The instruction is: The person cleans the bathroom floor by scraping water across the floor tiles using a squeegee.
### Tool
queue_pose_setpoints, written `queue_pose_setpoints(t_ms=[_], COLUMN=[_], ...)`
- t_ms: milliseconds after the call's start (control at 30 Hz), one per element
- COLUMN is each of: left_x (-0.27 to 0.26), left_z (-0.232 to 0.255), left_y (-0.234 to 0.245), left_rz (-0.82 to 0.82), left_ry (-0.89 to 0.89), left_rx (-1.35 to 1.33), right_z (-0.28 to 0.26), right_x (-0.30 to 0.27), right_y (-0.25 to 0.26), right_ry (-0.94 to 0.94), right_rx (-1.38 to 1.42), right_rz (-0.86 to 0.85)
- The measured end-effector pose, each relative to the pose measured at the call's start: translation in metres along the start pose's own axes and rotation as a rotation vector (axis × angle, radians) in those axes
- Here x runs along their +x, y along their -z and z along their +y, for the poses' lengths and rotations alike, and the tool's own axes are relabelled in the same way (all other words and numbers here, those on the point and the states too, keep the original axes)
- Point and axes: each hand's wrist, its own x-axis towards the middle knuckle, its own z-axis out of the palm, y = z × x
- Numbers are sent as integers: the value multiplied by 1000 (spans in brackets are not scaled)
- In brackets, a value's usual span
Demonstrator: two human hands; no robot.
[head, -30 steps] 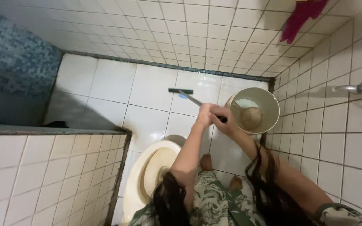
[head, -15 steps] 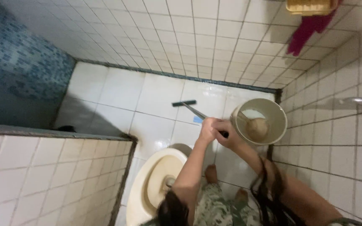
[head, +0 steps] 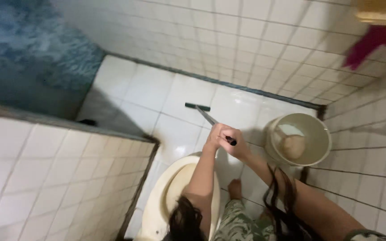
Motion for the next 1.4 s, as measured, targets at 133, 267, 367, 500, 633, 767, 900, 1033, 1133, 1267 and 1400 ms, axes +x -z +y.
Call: queue_pose_setpoints(t_ms=[133, 267, 367, 500, 633, 767, 900, 1033, 1133, 1267, 1400], left_x=[-44, -63, -47, -3, 6, -19, -48, -70, -72, -94, -109], left_z=[18, 29, 34, 49, 82, 99, 108, 107, 101, 106, 115], left_y=[20, 6, -40, -130, -199, -212, -211, -225, -227, -219, -201], left_rz=[61, 132, 150, 228, 446, 177, 44, 52, 28, 7, 106], left_ry=[112, 219, 194, -20, -246, -277, -280, -237, -306, -407, -390], left_rx=[65, 30, 63, 258, 104, -192, -224, -303, -269, -179, -145], right_z=[-21, -21, -19, -56, -86, -75, -67, -80, -74, -49, -47], right_x=[-13, -37, -45, -65, -86, -131, -168, -194, -210, -222, -214], right_y=[-30, -29, 6, 79, 125, 133, 130, 134, 134, 121, 116], right_ry=[-121, -174, -120, -188, -220, 19, 341, -45, 131, 28, -30], right_rx=[88, 107, 195, 77, -128, -228, -309, -125, -111, -178, -97], right_rz=[31, 109, 226, 271, 238, 165, 134, 89, 64, 135, 48])
